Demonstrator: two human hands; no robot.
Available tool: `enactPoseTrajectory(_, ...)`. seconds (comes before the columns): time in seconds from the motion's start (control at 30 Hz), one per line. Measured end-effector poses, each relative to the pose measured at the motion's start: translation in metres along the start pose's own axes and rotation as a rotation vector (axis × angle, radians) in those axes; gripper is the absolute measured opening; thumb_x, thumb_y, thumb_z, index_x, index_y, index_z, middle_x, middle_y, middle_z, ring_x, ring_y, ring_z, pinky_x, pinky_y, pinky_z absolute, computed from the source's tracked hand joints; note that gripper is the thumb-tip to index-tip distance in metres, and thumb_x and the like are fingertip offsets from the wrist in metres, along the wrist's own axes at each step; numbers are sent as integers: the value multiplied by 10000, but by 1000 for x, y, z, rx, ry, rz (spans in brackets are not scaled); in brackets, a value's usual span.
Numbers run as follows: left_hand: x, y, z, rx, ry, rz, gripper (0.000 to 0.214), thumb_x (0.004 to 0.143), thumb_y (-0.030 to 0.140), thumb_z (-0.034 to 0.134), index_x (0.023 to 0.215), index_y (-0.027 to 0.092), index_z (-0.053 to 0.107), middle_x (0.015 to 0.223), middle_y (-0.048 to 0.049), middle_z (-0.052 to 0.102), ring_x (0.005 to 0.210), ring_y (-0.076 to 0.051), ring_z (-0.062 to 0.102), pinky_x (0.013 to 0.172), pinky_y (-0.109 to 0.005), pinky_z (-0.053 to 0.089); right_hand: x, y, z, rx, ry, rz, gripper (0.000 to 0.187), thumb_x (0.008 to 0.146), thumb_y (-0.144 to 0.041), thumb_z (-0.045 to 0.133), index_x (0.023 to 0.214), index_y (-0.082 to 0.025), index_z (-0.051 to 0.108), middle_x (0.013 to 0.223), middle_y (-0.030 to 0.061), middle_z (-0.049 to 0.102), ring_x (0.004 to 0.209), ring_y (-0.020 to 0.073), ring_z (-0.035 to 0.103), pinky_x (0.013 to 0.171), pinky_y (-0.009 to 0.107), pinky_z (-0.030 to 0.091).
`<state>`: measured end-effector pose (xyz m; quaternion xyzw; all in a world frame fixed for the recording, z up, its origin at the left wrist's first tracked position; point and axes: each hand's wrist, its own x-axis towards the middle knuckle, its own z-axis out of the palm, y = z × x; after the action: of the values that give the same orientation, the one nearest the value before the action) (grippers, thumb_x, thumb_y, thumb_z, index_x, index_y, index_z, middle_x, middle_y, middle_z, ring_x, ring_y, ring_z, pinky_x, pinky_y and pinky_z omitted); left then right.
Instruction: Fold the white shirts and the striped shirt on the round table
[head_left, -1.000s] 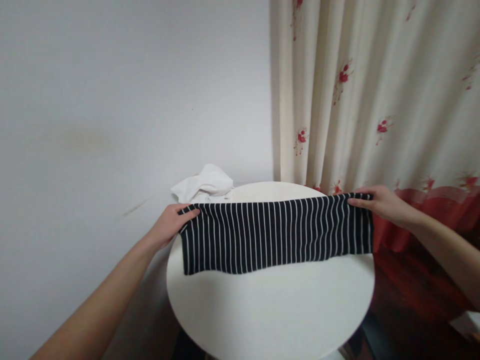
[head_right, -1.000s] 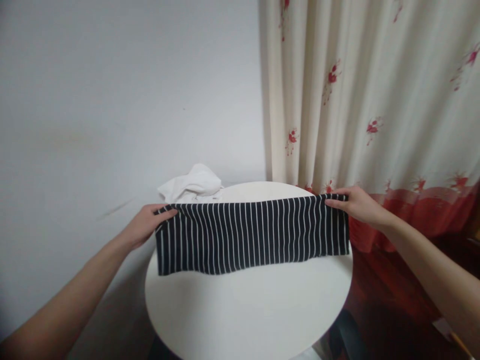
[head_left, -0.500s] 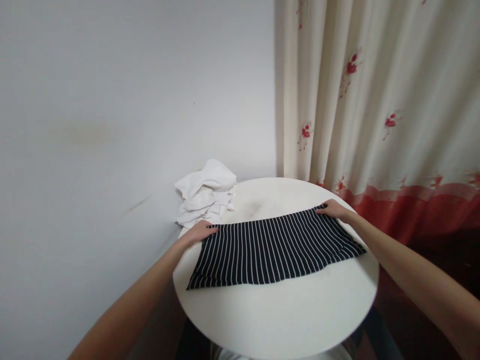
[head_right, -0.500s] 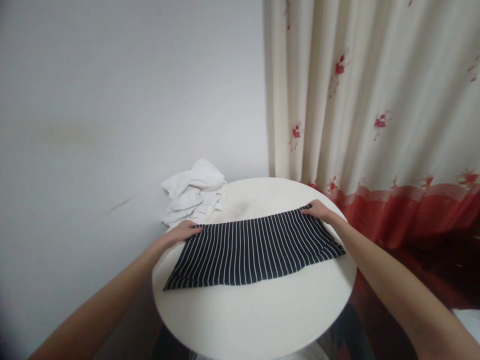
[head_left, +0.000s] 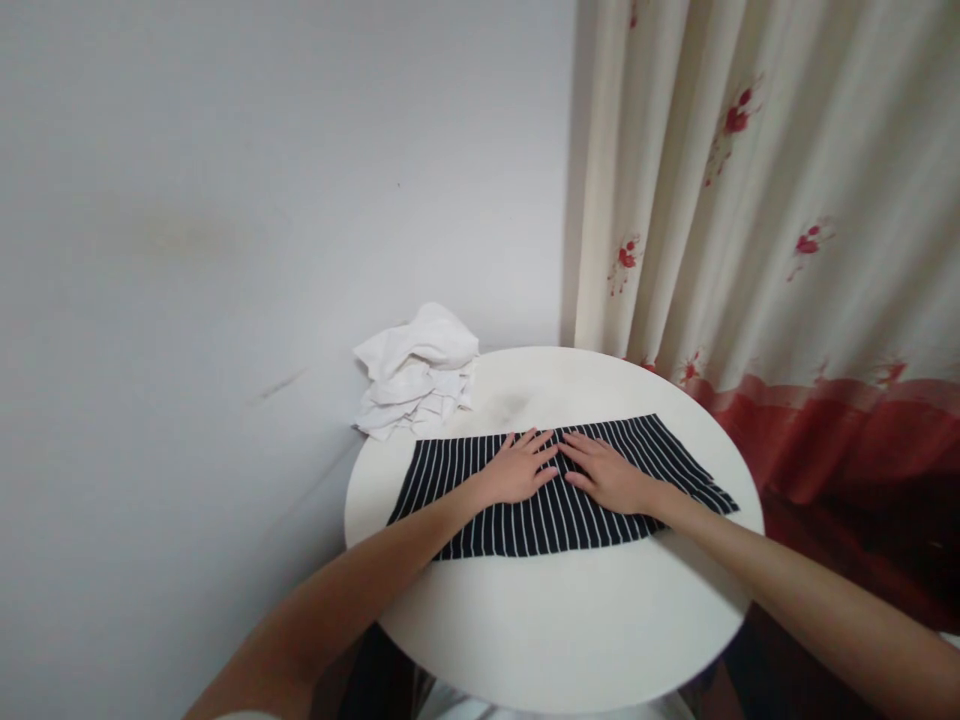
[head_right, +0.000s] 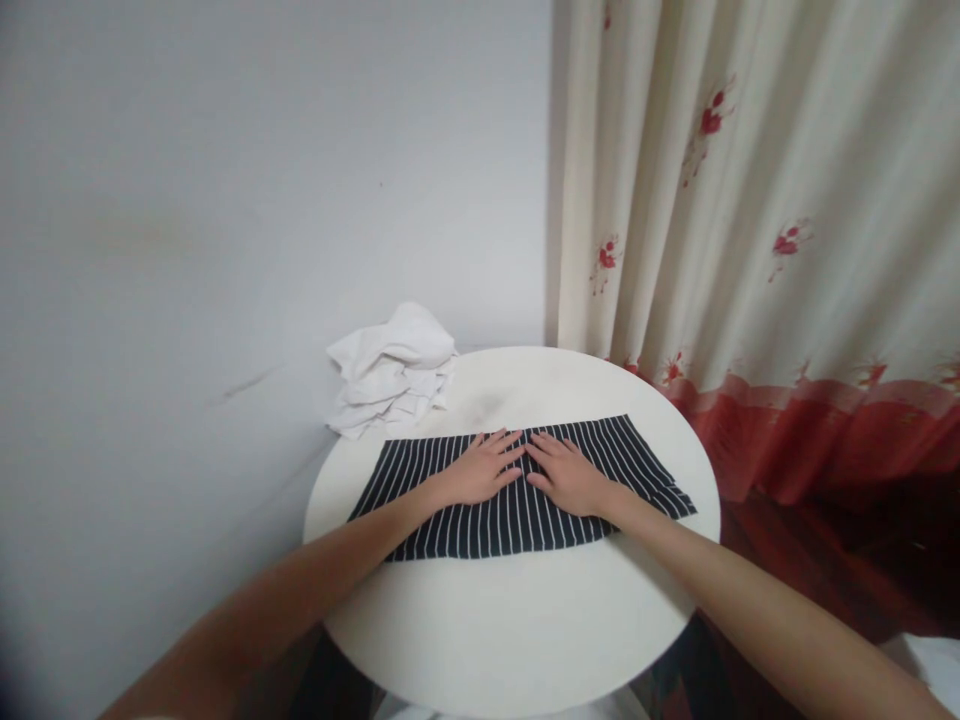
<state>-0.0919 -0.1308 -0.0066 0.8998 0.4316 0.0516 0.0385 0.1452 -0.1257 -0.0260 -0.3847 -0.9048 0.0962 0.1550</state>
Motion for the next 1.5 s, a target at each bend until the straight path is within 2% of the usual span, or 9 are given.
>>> enactPoseTrajectory(0.13, 9, -16, 12, -3, -19, -83, 573, 1058, 553, 205, 1578, 332, 302, 1687, -40, 174, 1538, -324, 177, 1201, -585, 175, 13, 18, 10, -1, -109, 82, 714, 1010, -614, 326, 1604, -222, 275, 1663, 110, 207, 1535, 308, 175, 1216, 594, 158)
enactPoseTrajectory(0.43, 14, -30, 18, -35, 6, -186, 639, 1036, 605, 193, 1612, 330, 170, 1666, -39, 254, 1523, -317, 227, 1197, -591, 176, 24, 36, 15, -63, -53, 156, 708, 1015, -621, 277, 1590, -210, 316, 1651, 118, 257, 1527, 303, 214, 1215, 583, 159)
enactPoseTrajectory(0.63, 19, -39, 12, -46, -50, -316, 673, 1025, 614, 193, 1595, 261, 255, 1668, -71, 228, 1529, -353, 190, 1189, -640, 145, 27, 46, 12, -105, -28, 298, 681, 1024, -602, 254, 1554, -198, 394, 1637, 132, 296, 1520, 315, 232, 1195, 617, 174)
enactPoseTrajectory(0.73, 12, -30, 5, 24, 2, -379, 641, 1035, 570, 231, 1558, 219, 349, 1647, -120, 282, 1518, -387, 206, 1178, -661, 136, 29, 54, 9, -112, -20, 359, 660, 1028, -584, 260, 1538, -196, 416, 1636, 139, 301, 1519, 313, 235, 1188, 627, 174)
enactPoseTrajectory(0.9, 2, 8, 4, 5, 66, -18, 636, 1050, 560, 175, 1576, 230, 315, 1667, -71, 241, 1543, -283, 169, 1232, -529, 122, 31, 51, 7, -184, 73, 420, 599, 1032, -537, 301, 1488, -190, 476, 1611, 161, 351, 1499, 336, 274, 1170, 648, 180)
enactPoseTrajectory(1.03, 7, 19, 13, -31, -12, -50, 624, 1052, 552, 184, 1582, 243, 300, 1667, -80, 230, 1547, -295, 149, 1220, -581, 114, 28, 20, 8, -204, 230, 310, 519, 1044, -409, 312, 1459, -165, 507, 1591, 165, 387, 1498, 306, 282, 1194, 559, 198)
enactPoseTrajectory(1.2, 12, 3, 20, -41, -12, -109, 585, 1060, 449, 226, 1594, 214, 258, 1680, -101, 174, 1554, -296, 104, 1214, -605, 120, 21, -17, 19, -7, 87, 90, 604, 1047, -467, 272, 1581, -193, 336, 1638, 123, 299, 1513, 264, 263, 1212, 514, 208)
enactPoseTrajectory(1.3, 12, -5, 21, -38, 22, -133, 561, 1063, 428, 194, 1579, 235, 304, 1683, -67, 183, 1553, -294, 113, 1219, -589, 133, 20, -17, 24, 14, 30, 110, 676, 1040, -550, 252, 1607, -183, 265, 1654, 135, 242, 1524, 277, 230, 1219, 538, 172)
enactPoseTrajectory(1.5, 15, -26, 22, -34, 28, -263, 655, 1030, 593, 218, 1605, 279, 221, 1680, -63, 192, 1534, -327, 190, 1207, -597, 152, 26, 14, 20, -72, -26, 196, 690, 1024, -600, 260, 1569, -191, 367, 1654, 130, 247, 1533, 302, 192, 1209, 583, 158)
